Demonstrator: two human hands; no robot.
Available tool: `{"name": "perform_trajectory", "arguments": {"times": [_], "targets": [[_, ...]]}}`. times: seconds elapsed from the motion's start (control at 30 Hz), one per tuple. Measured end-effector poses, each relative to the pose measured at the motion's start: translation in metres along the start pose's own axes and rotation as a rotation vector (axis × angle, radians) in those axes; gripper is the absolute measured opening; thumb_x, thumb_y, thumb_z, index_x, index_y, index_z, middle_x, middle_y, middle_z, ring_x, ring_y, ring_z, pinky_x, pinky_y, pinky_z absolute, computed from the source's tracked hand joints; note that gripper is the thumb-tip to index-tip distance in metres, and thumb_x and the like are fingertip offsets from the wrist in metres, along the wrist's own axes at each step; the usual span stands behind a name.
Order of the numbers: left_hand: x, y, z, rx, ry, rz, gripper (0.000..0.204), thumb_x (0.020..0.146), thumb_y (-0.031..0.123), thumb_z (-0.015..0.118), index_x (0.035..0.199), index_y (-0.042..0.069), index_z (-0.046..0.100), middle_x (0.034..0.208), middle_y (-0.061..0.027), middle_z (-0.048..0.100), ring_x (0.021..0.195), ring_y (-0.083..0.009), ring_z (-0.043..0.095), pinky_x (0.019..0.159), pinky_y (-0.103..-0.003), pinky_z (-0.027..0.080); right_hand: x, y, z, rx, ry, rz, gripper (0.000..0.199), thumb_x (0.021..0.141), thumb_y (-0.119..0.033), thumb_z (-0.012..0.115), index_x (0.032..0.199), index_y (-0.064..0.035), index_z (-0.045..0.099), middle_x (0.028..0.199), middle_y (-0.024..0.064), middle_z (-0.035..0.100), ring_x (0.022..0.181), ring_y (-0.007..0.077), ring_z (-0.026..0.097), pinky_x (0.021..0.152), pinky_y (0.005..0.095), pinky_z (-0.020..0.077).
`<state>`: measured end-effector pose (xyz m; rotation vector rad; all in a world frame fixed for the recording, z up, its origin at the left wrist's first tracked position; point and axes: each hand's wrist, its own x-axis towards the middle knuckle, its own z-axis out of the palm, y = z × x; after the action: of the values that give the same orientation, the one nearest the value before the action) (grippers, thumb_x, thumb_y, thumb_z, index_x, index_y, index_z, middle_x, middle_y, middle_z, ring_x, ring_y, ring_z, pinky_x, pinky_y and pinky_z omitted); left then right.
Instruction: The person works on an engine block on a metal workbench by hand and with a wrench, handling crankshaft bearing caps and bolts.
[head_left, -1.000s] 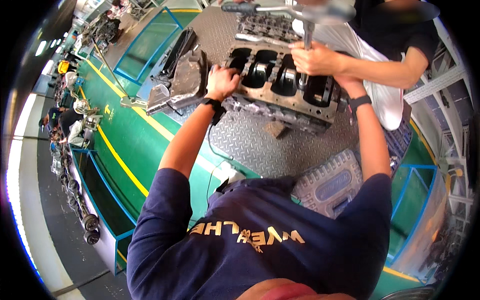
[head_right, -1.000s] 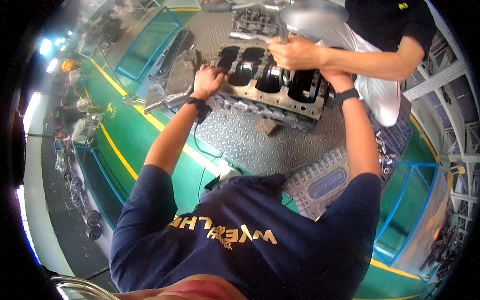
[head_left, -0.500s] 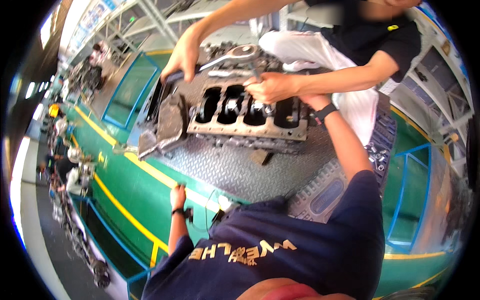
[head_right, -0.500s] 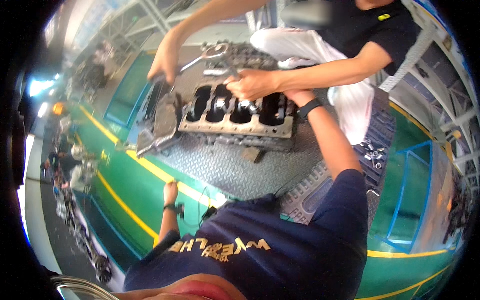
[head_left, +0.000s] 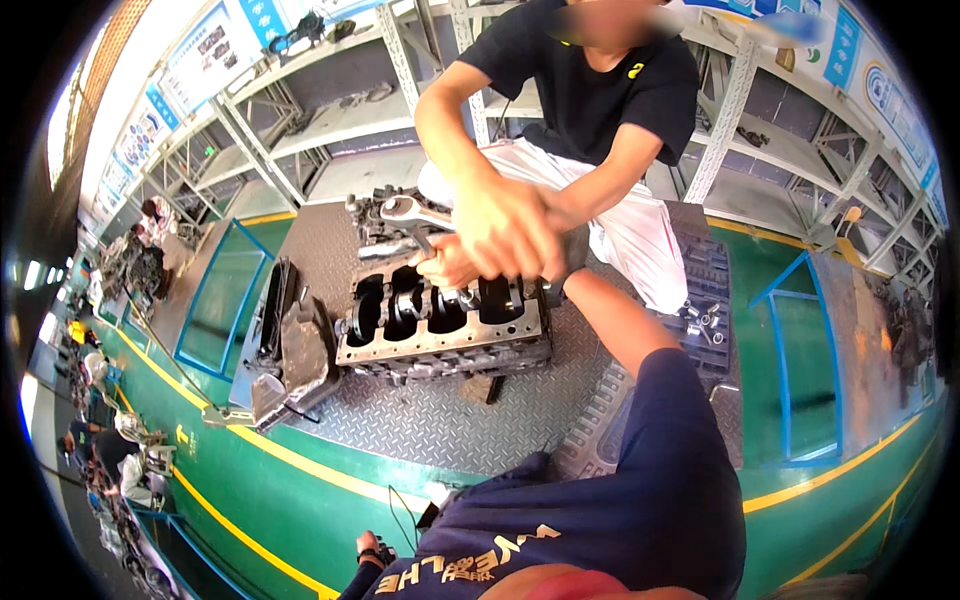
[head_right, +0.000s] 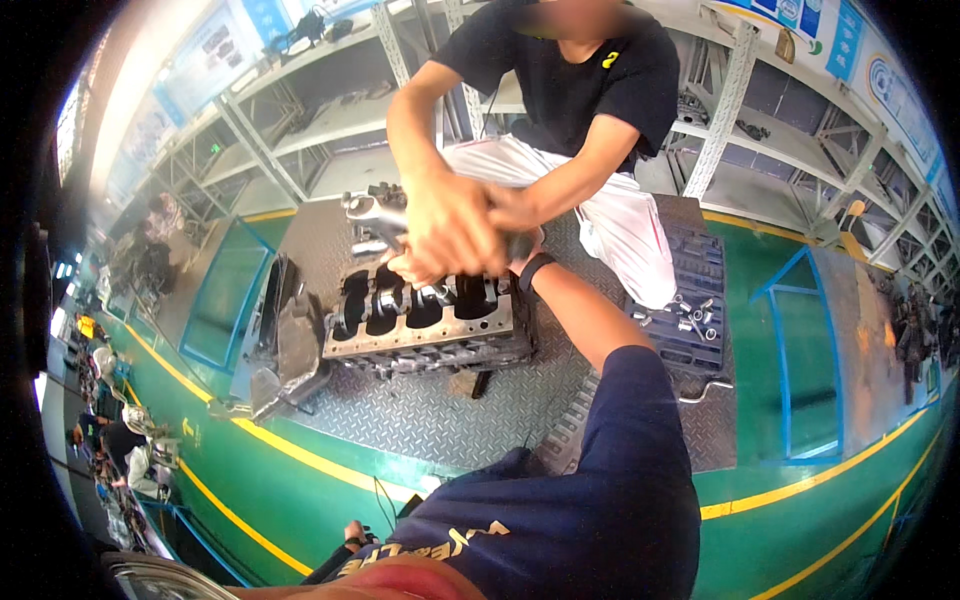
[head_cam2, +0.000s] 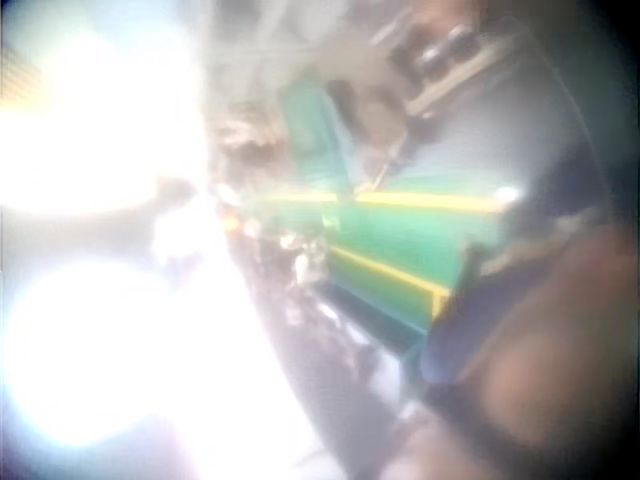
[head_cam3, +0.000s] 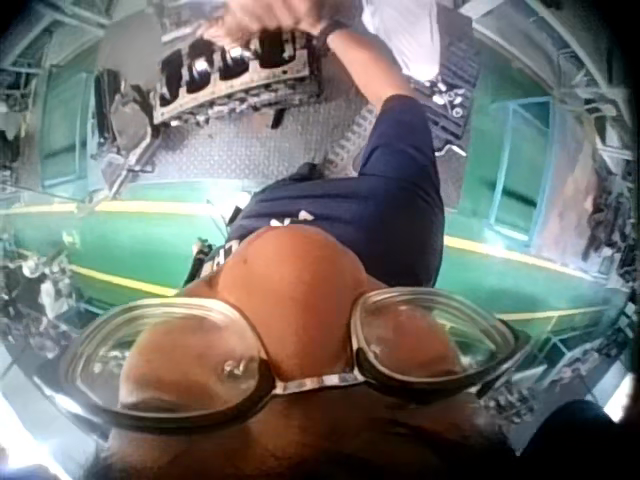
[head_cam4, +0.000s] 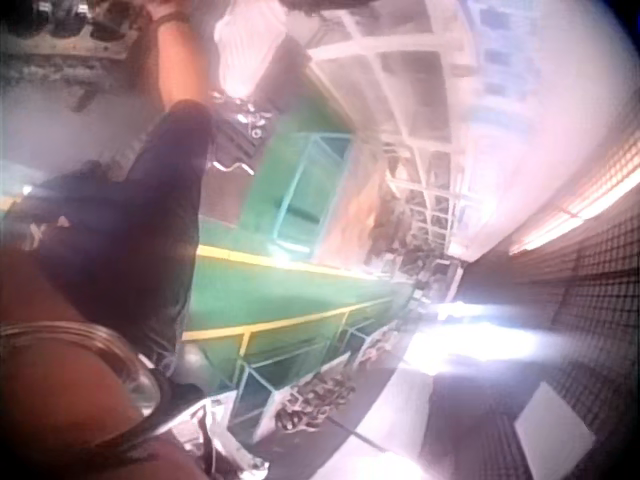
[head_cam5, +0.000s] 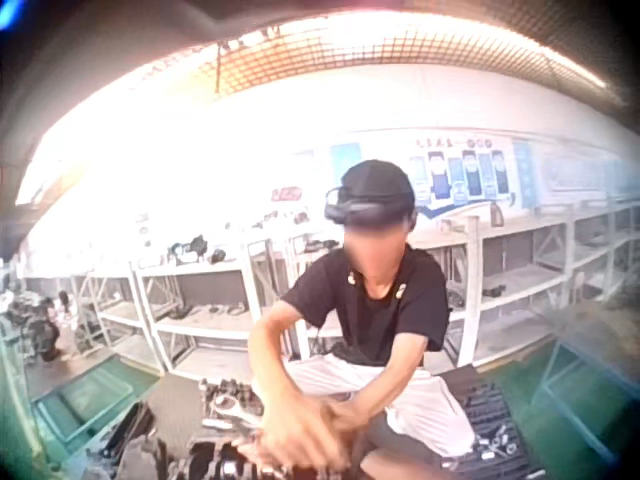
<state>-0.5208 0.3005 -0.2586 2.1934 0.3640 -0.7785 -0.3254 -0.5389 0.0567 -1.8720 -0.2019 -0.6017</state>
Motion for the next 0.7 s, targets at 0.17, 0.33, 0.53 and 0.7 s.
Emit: {"name": "perform_trajectory", "arguments": {"times": [0.17, 0.33, 0.53, 0.7], "targets": [[-0.013, -0.028, 0.012, 0.974, 0.115, 0.252, 0.028, 0.094, 0.034, 0.061, 0.095, 0.008, 0.071, 0.099, -0.0174, 0.076, 0.084, -0.0353, 0.074, 0.066, -0.049, 0.058, -0.024, 0.0, 0.044, -0.853, 0.232, 0.186, 0.036, 0.102, -0.034, 0.052, 0.125, -0.0081, 0.061, 0.136, 0.0223, 0.06, 0.128, 0.0376, 0.055, 0.109, 0.0468, 0.0409], [-0.011, -0.041, 0.018, -0.322, 0.199, -0.372, 0.048, 0.098, 0.04, 0.046, 0.105, -0.002, 0.068, 0.094, -0.0168, 0.07, 0.073, -0.0284, 0.066, 0.056, -0.046, 0.051, -0.031, -0.002, 0.027, -0.821, 0.122, 0.189, 0.041, 0.097, -0.046, 0.059, 0.113, -0.0092, 0.068, 0.123, 0.0195, 0.069, 0.121, 0.037, 0.06, 0.102, 0.0483, 0.0444], [-0.028, -0.043, 0.042, -0.189, 0.273, -0.48, 0.043, 0.091, 0.031, 0.046, 0.094, 0.002, 0.077, 0.084, -0.0157, 0.076, 0.074, -0.0275, 0.075, 0.065, -0.043, 0.055, -0.028, 0.018, 0.022, -0.931, -0.059, 0.287, 0.051, 0.098, -0.053, 0.057, 0.129, -0.0126, 0.066, 0.136, 0.0184, 0.066, 0.128, 0.0384, 0.058, 0.106, 0.0478, 0.0459], [-0.031, -0.058, 0.046, -0.198, 0.228, -0.523, 0.037, 0.091, 0.03, 0.049, 0.098, 0.001, 0.07, 0.087, -0.0185, 0.07, 0.077, -0.0332, 0.067, 0.061, -0.049, 0.052, -0.028, -0.002, 0.025, -1.324, -0.138, 0.208, 0.052, 0.092, -0.045, 0.067, 0.135, -0.0171, 0.063, 0.129, 0.0136, 0.07, 0.116, 0.0348, 0.067, 0.092, 0.0508, 0.056]]}}
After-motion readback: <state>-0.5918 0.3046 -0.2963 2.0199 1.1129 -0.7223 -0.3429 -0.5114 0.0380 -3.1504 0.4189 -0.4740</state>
